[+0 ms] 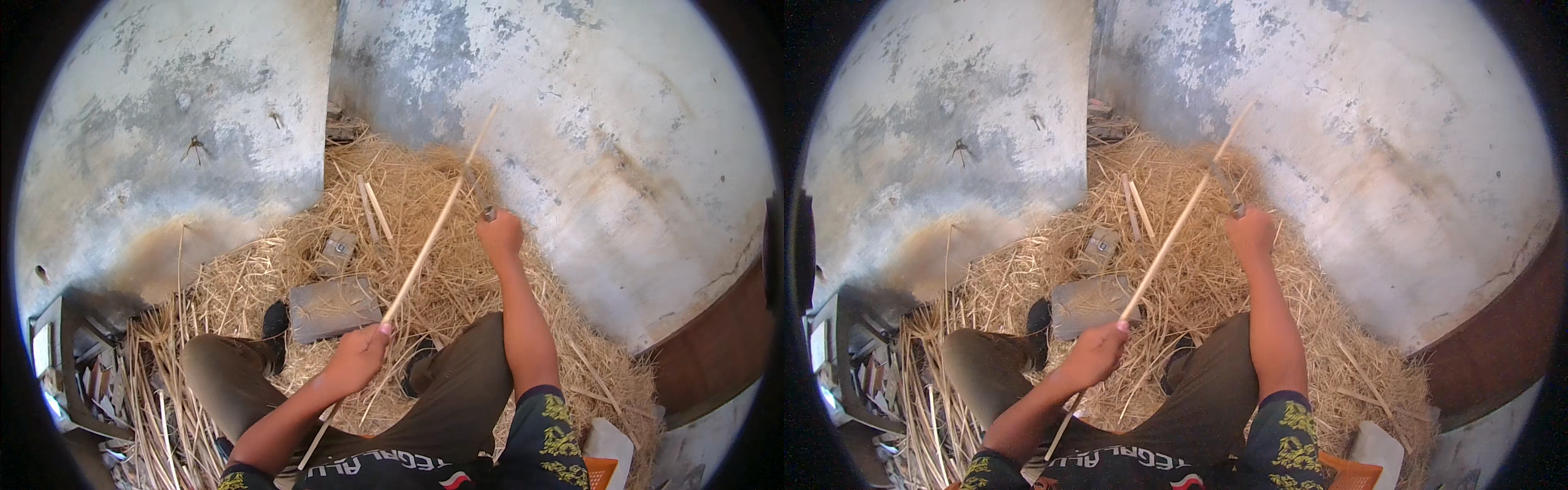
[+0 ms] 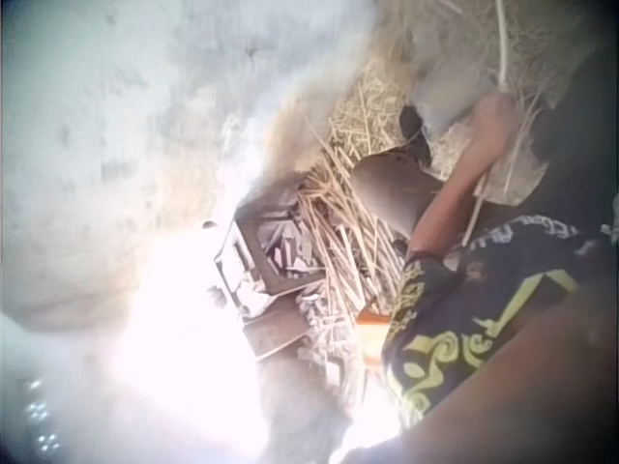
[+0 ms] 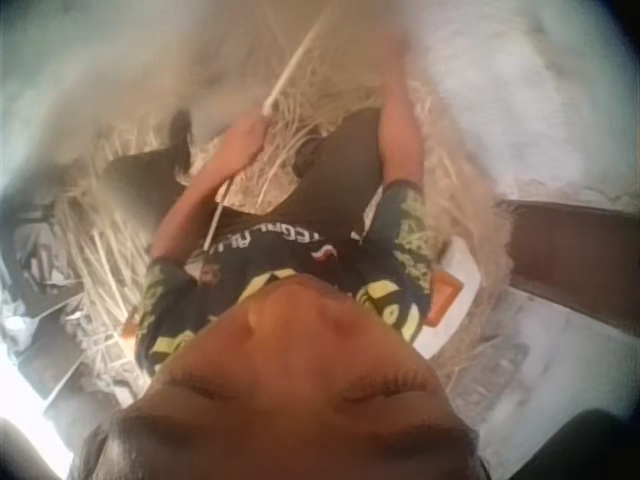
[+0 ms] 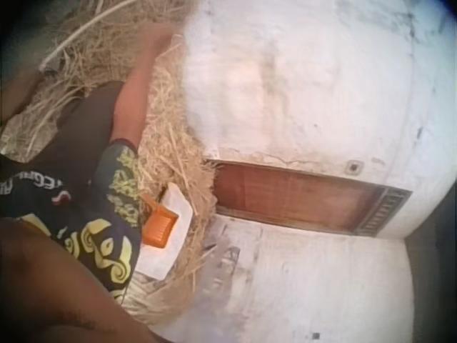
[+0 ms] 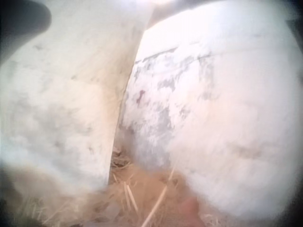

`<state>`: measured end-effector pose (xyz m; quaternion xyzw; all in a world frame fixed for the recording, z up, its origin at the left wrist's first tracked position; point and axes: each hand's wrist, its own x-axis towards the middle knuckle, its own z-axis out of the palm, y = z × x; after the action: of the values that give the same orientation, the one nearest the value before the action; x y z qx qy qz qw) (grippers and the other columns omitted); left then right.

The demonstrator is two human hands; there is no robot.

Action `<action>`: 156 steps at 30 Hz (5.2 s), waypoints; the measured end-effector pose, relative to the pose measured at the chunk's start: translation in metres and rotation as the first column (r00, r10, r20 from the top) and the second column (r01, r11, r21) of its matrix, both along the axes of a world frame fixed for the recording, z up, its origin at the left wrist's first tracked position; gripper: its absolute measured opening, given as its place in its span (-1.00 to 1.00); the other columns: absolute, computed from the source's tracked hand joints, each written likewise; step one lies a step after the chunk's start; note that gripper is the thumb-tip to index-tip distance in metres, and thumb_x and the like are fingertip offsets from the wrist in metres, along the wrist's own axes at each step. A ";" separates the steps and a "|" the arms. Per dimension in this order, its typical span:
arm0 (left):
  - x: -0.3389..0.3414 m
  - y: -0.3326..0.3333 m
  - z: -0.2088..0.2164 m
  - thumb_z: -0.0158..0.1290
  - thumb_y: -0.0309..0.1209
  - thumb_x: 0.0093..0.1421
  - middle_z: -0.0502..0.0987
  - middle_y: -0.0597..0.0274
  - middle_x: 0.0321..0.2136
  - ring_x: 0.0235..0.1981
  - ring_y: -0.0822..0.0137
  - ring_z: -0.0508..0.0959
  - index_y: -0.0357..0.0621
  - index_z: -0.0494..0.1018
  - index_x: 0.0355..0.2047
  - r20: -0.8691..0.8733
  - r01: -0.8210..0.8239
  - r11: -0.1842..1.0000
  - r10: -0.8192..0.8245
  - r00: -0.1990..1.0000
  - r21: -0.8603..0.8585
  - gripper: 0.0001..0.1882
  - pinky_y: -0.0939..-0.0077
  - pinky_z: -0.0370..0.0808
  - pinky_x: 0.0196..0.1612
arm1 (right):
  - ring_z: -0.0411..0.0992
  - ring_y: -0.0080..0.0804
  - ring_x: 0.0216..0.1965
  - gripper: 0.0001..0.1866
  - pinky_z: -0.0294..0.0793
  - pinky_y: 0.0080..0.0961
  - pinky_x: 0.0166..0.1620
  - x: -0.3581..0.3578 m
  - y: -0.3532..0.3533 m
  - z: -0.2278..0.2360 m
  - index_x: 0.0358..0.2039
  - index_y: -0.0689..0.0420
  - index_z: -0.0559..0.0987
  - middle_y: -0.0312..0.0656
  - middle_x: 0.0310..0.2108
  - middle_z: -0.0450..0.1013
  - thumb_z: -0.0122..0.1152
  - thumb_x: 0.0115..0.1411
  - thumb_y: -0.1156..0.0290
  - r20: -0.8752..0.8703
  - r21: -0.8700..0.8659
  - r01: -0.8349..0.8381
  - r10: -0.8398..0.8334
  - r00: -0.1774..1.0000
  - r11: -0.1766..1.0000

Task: The person sits cross-legged on a bed of straw and uses a large curved knife to sharpen thin wooden sticks. They hold each stick with one hand and scrape the blade along its length to remove bark and smooth the surface, occasionally rotating the stick to work on different sides.

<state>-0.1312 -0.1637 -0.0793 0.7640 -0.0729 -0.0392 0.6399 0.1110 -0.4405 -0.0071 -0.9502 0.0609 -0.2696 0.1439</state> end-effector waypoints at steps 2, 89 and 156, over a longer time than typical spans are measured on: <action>0.005 0.008 0.010 -0.18 -0.15 0.46 0.33 0.14 -0.69 -0.64 0.30 0.32 -0.26 0.37 -0.43 -0.102 -0.021 1.000 0.019 0.995 -0.023 -0.56 0.29 0.36 -0.47 | 0.58 -0.07 -0.41 -0.78 0.54 -0.16 -0.29 -0.020 0.014 0.006 -0.41 0.09 0.68 -0.05 -0.50 0.57 0.29 0.07 0.20 0.016 -0.162 -0.104 0.108 0.994 0.981; 0.010 -0.003 0.024 -0.41 0.06 0.49 0.04 0.55 -0.67 -0.74 0.65 0.00 -0.12 0.31 -0.12 -0.318 0.217 0.528 -0.738 0.595 -0.821 -0.49 0.74 -0.02 -0.75 | 0.58 -0.29 -0.22 -0.87 0.53 -0.38 -0.38 0.001 -0.014 0.007 -0.54 0.20 0.52 -0.01 -0.28 0.58 0.19 0.08 0.43 0.076 0.943 -0.177 0.338 0.938 0.281; 0.017 -0.009 -0.013 -0.25 -0.24 0.49 0.29 -0.39 0.17 0.08 -0.20 0.44 -0.31 0.35 -0.22 0.218 -0.121 0.963 0.068 0.974 0.241 -0.65 0.18 0.35 0.13 | -0.43 0.30 0.47 -0.17 0.10 0.09 0.34 -0.032 0.035 0.026 0.43 -0.11 0.11 0.38 0.42 -0.54 0.29 0.23 0.14 0.375 -0.005 -0.203 0.191 0.907 0.979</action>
<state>-0.1147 -0.1723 -0.0924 0.8417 -0.0971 0.0627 0.5274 0.0793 -0.4052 0.0186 -0.8803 -0.0591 -0.4283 0.1953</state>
